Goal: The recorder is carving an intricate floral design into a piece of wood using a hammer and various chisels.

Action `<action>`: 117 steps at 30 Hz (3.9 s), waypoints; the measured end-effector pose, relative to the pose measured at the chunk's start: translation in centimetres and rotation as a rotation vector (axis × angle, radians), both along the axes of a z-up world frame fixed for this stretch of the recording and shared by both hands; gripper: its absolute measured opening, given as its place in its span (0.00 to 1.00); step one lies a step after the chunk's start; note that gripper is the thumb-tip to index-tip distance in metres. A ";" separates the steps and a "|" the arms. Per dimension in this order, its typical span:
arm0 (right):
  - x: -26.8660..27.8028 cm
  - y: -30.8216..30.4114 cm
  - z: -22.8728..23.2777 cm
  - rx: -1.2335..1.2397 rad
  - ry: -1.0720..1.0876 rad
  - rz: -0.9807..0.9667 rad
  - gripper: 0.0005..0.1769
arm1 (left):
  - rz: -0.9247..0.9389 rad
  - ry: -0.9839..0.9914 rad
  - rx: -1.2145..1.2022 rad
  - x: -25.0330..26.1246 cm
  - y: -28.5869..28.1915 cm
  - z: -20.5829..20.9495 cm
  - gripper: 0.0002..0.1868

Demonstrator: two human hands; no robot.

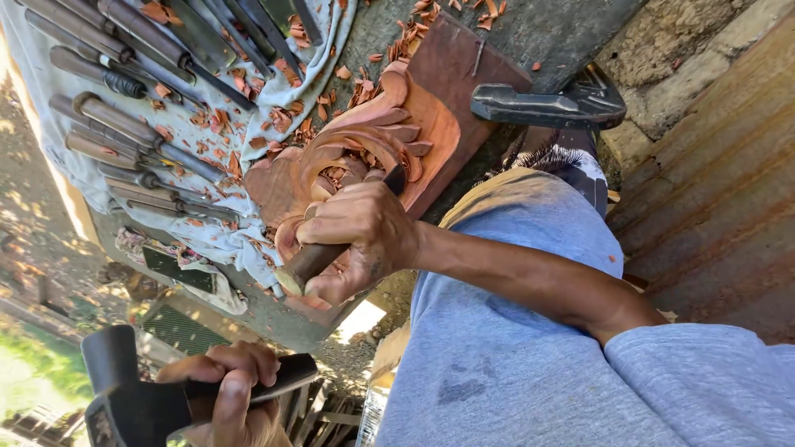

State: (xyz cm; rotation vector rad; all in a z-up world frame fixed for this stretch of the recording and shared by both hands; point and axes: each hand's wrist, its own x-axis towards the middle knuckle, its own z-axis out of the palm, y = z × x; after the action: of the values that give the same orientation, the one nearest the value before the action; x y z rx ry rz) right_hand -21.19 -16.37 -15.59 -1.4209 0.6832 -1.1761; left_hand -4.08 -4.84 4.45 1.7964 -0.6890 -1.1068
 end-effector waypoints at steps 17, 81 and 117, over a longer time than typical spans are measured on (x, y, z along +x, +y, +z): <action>-1.2 0.1 -1.6 0.069 -0.254 -0.022 0.25 | -0.246 -0.778 0.299 -1.5 -0.8 -6.1 0.10; 0.1 -3.1 -0.4 -0.016 0.003 0.295 0.25 | -0.038 -0.650 0.442 -4.4 -7.1 1.3 0.11; -0.7 -3.4 -1.8 0.031 -0.121 0.323 0.26 | -0.437 -0.908 0.373 -5.8 -3.7 -4.5 0.08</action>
State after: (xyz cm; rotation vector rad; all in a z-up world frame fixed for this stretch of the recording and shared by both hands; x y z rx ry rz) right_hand -21.85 -19.72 -17.38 -1.3627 0.3684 -0.9827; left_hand -9.87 -8.53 -0.06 2.5643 -1.5405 -0.6502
